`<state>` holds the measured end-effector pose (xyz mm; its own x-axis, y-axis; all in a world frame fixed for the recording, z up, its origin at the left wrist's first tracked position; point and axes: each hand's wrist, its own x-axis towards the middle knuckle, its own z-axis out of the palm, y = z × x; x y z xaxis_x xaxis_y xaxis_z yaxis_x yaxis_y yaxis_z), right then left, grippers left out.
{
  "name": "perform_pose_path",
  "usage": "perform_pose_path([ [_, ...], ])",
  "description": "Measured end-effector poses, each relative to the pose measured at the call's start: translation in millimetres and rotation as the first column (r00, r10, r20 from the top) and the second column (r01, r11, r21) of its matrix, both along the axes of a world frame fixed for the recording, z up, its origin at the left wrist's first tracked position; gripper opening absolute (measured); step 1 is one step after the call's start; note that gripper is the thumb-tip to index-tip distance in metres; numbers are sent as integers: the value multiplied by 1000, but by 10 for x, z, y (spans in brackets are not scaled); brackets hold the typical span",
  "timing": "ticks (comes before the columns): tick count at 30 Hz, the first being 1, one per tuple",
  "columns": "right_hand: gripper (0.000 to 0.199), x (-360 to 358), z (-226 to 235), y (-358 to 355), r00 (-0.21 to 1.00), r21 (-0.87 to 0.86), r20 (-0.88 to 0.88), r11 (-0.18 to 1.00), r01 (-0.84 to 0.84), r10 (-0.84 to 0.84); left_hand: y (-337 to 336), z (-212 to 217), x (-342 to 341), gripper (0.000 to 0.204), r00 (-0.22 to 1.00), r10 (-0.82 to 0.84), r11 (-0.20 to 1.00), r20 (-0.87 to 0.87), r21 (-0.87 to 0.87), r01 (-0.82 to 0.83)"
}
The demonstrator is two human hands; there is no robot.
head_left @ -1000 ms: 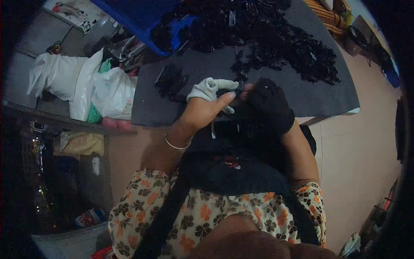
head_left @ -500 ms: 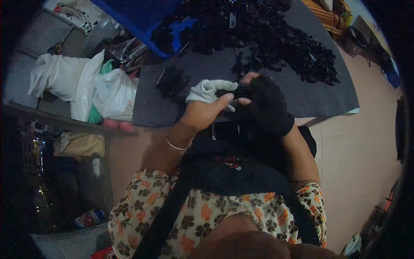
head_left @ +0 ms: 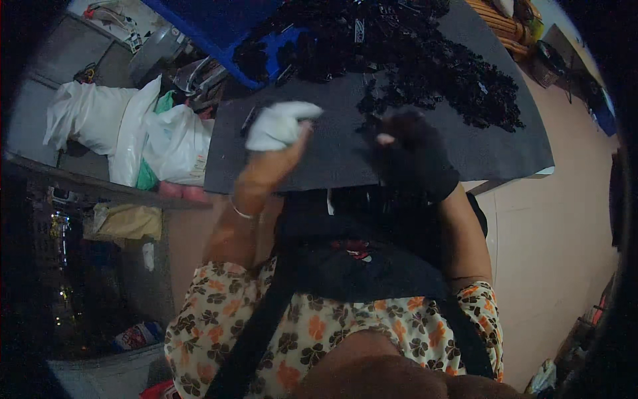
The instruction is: Assembling small black plastic or mechanical components at a factory workstation.
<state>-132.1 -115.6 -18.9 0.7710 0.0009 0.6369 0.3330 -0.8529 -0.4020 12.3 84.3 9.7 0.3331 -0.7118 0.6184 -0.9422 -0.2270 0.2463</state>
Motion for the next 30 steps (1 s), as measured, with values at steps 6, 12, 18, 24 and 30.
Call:
perform_pose_path([
  [6, 17, 146, -53, 0, 987, -31, 27, 986, 161, -160, 186, 9, 548, 12, 944, 261, 788, 201, 520, -329],
  [12, 14, 328, -156, -2, 968, -142, -145, 973, 183, -203, -458, 24, 780, 33, 951, 169, 858, 260, 436, -272],
  [18, 17, 303, -230, -46, 961, -162, -198, 973, 163, -194, -820, -302, 1205, 34, 924, 383, 812, -14, 481, -329],
  [24, 19, 131, -196, -121, 967, 84, -85, 965, 249, -242, -690, -336, 856, 21, 987, 70, 967, 148, 233, -103],
  [30, 17, 34, -108, -178, 999, 198, 50, 980, -26, 16, -557, -169, 226, 29, 177, -255, 965, -951, -238, 110],
])
